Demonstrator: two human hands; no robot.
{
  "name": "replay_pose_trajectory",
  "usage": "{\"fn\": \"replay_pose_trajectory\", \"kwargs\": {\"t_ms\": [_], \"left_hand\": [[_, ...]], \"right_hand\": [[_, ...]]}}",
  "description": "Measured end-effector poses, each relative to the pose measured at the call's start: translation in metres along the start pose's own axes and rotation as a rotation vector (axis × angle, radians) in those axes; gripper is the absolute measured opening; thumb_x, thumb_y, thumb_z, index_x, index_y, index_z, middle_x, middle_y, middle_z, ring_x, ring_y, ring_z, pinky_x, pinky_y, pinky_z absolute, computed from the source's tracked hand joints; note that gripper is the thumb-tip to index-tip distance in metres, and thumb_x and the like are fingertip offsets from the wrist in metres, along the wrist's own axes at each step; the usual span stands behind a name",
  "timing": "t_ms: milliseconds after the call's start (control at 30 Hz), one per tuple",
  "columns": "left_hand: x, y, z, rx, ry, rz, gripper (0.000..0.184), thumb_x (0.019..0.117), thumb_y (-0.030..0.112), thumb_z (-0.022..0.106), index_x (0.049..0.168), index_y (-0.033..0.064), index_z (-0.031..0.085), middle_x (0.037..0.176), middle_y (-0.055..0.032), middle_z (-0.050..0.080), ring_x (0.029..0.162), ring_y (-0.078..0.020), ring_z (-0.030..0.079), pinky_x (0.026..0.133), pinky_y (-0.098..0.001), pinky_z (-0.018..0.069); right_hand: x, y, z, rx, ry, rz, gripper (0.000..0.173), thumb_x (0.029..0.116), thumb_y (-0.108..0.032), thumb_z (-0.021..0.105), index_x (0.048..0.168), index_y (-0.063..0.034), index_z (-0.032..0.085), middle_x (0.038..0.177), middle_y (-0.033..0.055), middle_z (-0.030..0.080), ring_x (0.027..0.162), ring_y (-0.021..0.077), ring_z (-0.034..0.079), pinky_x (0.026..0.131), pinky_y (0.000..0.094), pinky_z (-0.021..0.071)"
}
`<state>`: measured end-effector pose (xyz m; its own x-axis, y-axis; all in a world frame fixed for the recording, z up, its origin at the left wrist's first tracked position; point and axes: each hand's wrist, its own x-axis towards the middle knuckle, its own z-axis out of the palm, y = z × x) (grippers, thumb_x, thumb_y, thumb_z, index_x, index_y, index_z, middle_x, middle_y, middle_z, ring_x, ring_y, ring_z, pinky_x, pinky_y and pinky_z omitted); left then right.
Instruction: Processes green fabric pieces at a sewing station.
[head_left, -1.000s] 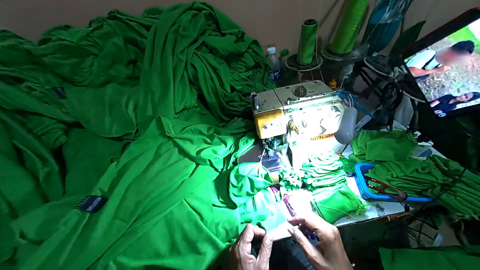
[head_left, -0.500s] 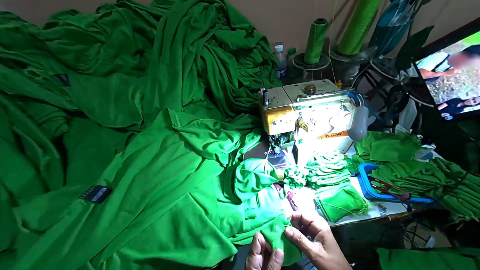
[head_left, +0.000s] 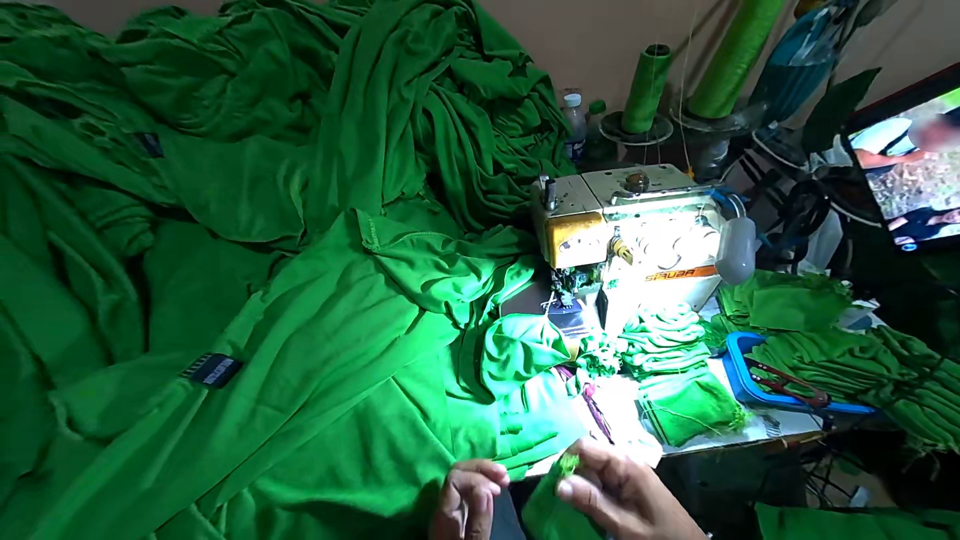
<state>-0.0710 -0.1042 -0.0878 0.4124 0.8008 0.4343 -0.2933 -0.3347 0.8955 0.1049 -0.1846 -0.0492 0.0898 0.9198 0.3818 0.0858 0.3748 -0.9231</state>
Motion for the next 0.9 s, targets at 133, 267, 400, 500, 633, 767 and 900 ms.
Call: {"fn": "replay_pose_trajectory", "kwargs": {"t_ms": [133,267,400,500,633,767,900], "left_hand": [[0.023,0.01,0.007,-0.245,-0.386,-0.01,0.037,0.1069,0.051,0.039,0.105,0.0246,0.064,0.098,0.0145,0.067,0.103,0.0027,0.063,0.098,-0.0221,0.0497],[0.026,0.007,0.015,-0.507,-0.568,-0.097,0.039,0.1045,0.054,0.042,0.108,0.0245,0.067,0.096,0.0185,0.066,0.096,0.0102,0.058,0.088,-0.0128,0.0451],[0.022,0.021,0.015,-0.484,-0.606,-0.085,0.038,0.1067,0.048,0.041,0.121,0.0303,0.071,0.119,0.0256,0.068,0.112,0.0166,0.055,0.098,-0.0098,0.0439],[0.026,0.011,0.016,-0.49,-0.55,0.05,0.038,0.1059,0.05,0.045,0.111,0.0258,0.073,0.115,0.016,0.065,0.115,0.006,0.055,0.1,-0.0156,0.0425],[0.029,0.013,0.007,-0.698,-0.337,-0.006,0.033,0.103,0.047,0.052,0.103,0.0239,0.076,0.102,0.0102,0.071,0.108,-0.0037,0.064,0.098,-0.0238,0.0492],[0.026,0.008,-0.011,-0.414,-0.393,0.038,0.024,0.1047,0.041,0.053,0.103,0.0226,0.069,0.093,0.0153,0.067,0.095,0.0076,0.061,0.089,-0.0151,0.0481],[0.027,0.01,-0.023,-0.222,-0.37,0.088,0.014,0.0983,0.032,0.068,0.106,0.0208,0.071,0.096,0.0142,0.068,0.094,0.0078,0.061,0.083,-0.0119,0.0488]], "right_hand": [[0.008,-0.033,0.004,-0.203,-0.268,0.067,0.024,0.095,-0.008,0.065,0.078,0.0083,0.065,0.056,0.0091,0.052,0.048,0.0093,0.042,0.048,0.0252,0.0339],[0.011,-0.059,0.0,-0.253,-0.238,0.038,0.022,0.0944,-0.008,0.067,0.08,0.008,0.068,0.059,0.0104,0.057,0.05,0.0077,0.045,0.05,0.0232,0.0351],[0.017,-0.055,-0.007,-0.077,-0.212,-0.037,0.014,0.0921,0.0,0.065,0.081,0.0083,0.065,0.063,0.0028,0.058,0.057,-0.006,0.046,0.055,0.0093,0.0358],[0.018,-0.051,-0.016,0.04,-0.233,-0.042,0.013,0.0944,-0.004,0.066,0.083,0.0021,0.063,0.065,-0.0054,0.057,0.062,-0.0113,0.048,0.058,0.0059,0.038],[0.015,-0.03,-0.014,0.009,-0.309,-0.073,0.019,0.0945,-0.013,0.072,0.087,0.0031,0.064,0.072,0.0001,0.064,0.068,-0.0077,0.057,0.062,0.0084,0.0453],[0.006,-0.039,-0.021,-0.075,-0.138,-0.151,0.012,0.1002,-0.02,0.065,0.101,-0.0082,0.068,0.088,-0.0096,0.071,0.085,-0.0124,0.062,0.076,0.0072,0.0517],[0.005,-0.039,-0.028,-0.217,-0.091,-0.164,0.014,0.1,-0.017,0.065,0.098,-0.0029,0.068,0.088,-0.004,0.073,0.086,-0.0104,0.063,0.078,0.0078,0.051]]}}
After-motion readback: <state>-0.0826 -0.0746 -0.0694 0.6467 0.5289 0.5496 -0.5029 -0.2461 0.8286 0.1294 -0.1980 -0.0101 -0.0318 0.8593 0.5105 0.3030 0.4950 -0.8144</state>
